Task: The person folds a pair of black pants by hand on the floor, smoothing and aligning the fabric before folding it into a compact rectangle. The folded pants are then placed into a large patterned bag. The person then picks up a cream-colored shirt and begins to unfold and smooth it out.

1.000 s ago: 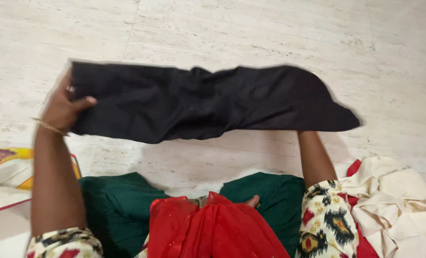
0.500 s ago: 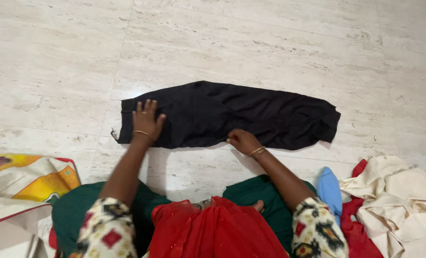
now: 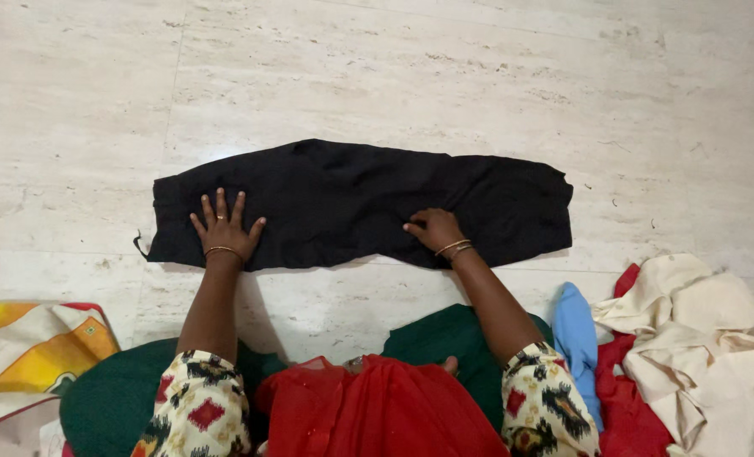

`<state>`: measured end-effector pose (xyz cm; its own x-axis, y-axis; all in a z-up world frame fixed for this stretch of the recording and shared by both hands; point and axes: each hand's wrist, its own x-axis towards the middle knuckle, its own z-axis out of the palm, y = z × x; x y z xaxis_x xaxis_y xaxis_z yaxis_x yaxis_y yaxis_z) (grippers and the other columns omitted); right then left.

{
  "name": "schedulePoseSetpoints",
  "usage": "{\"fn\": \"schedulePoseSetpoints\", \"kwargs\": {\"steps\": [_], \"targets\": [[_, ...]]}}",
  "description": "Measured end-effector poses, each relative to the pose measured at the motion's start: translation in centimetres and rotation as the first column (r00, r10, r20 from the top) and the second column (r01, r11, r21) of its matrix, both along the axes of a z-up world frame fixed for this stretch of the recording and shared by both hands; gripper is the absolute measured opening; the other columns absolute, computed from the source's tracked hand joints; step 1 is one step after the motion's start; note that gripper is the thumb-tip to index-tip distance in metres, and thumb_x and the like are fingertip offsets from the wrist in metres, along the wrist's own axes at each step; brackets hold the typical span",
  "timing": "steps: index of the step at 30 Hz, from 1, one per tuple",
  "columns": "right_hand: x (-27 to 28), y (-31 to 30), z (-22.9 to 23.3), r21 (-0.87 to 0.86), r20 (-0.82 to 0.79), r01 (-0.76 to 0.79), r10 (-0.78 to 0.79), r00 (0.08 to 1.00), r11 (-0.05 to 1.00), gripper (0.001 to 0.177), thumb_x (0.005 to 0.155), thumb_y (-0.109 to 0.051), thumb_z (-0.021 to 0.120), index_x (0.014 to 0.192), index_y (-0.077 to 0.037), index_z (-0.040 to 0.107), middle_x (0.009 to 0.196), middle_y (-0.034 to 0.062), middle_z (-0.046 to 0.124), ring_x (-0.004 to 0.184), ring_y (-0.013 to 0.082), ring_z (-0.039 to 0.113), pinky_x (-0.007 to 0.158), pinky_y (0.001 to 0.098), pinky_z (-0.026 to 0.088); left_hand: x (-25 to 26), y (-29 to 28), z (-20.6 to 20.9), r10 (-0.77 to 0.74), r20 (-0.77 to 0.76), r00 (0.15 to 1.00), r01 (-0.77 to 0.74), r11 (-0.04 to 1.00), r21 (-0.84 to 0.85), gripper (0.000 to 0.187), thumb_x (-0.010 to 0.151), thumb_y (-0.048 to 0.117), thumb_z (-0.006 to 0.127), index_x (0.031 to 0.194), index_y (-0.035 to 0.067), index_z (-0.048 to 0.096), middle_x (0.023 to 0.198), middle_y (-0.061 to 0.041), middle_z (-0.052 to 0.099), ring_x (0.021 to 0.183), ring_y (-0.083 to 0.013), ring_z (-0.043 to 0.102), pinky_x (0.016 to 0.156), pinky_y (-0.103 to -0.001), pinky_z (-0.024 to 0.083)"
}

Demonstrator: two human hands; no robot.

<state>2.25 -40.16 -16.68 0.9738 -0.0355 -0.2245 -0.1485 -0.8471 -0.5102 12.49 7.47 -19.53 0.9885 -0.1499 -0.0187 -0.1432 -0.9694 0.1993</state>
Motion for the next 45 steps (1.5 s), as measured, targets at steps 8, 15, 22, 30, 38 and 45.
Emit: {"fn": "schedulePoseSetpoints", "kwargs": {"steps": [8,15,22,30,38,45], "targets": [[0.4,2.0,2.8,0.185,-0.311,-0.298,0.343,0.886,0.937,0.077,0.071,-0.039,0.098,0.129,-0.006,0.061,0.126,0.0179,0.065,0.116,0.0339,0.063,0.099,0.0413,0.049,-0.3,0.0,0.6,0.001,0.046,0.999,0.0,1.0,-0.025,0.082,0.092,0.073,0.044,0.161,0.03,0.035,0.173,-0.012,0.016,0.158,-0.0412,0.005,0.121,-0.069,0.002],[-3.5,-6.8,6.7,-0.444,-0.707,-0.452,0.007,0.707,0.774,0.053,0.08,-0.042,0.081,0.129,-0.023,0.073,0.126,0.007,0.074,0.116,0.028,0.071,0.104,0.045,0.051,0.0,0.1,0.9,-0.009,0.027,1.0,0.01,0.999,-0.037,0.083,0.091,0.074,0.045,0.16,0.029,0.034,0.172,-0.014,0.015,0.157,-0.042,0.004,0.119,-0.069,0.001],[-10.1,-21.3,7.5,-0.629,-0.685,-0.274,-0.352,0.638,0.728,0.031,0.083,-0.026,0.08,0.112,-0.016,0.081,0.114,0.0083,0.077,0.114,0.0274,0.072,0.102,0.0505,0.047,-0.2,0.2,0.5,-0.011,0.033,0.999,0.013,0.999,-0.034,0.084,0.091,0.074,0.044,0.161,0.029,0.034,0.173,-0.014,0.014,0.158,-0.0413,0.004,0.12,-0.069,0.0],[-2.3,-27.0,16.4,-0.354,0.073,0.285,-0.278,0.958,0.891,0.018,0.088,-0.011,0.066,0.098,-0.019,0.079,0.097,0.0143,0.076,0.091,0.0332,0.072,0.086,0.0417,0.057,0.1,0.1,0.3,-0.006,0.032,0.999,0.007,1.0,-0.026,0.084,0.091,0.075,0.043,0.161,0.03,0.034,0.172,-0.014,0.015,0.158,-0.0409,0.004,0.119,-0.069,0.001],[2.6,-23.5,23.3,-0.165,0.894,0.482,-0.076,0.441,0.86,0.023,0.085,0.0,0.073,0.105,-0.007,0.065,0.133,0.0184,0.06,0.121,0.0407,0.058,0.105,0.0375,0.047,0.0,0.4,0.1,0.025,0.026,0.999,-0.024,0.998,-0.062,0.083,0.091,0.074,0.046,0.16,0.03,0.036,0.173,-0.013,0.017,0.159,-0.0393,0.005,0.121,-0.067,0.001],[-5.2,-27.2,4.5,-0.204,0.099,0.573,-0.565,0.819,0.794,0.024,0.084,-0.013,0.071,0.105,-0.013,0.082,0.113,0.0168,0.077,0.099,0.0325,0.073,0.091,0.0404,0.057,0.2,0.4,0.0,0.014,0.044,0.999,-0.01,0.997,-0.08,0.084,0.09,0.073,0.048,0.16,0.027,0.037,0.171,-0.014,0.016,0.158,-0.0413,0.005,0.119,-0.068,0.0]]}}
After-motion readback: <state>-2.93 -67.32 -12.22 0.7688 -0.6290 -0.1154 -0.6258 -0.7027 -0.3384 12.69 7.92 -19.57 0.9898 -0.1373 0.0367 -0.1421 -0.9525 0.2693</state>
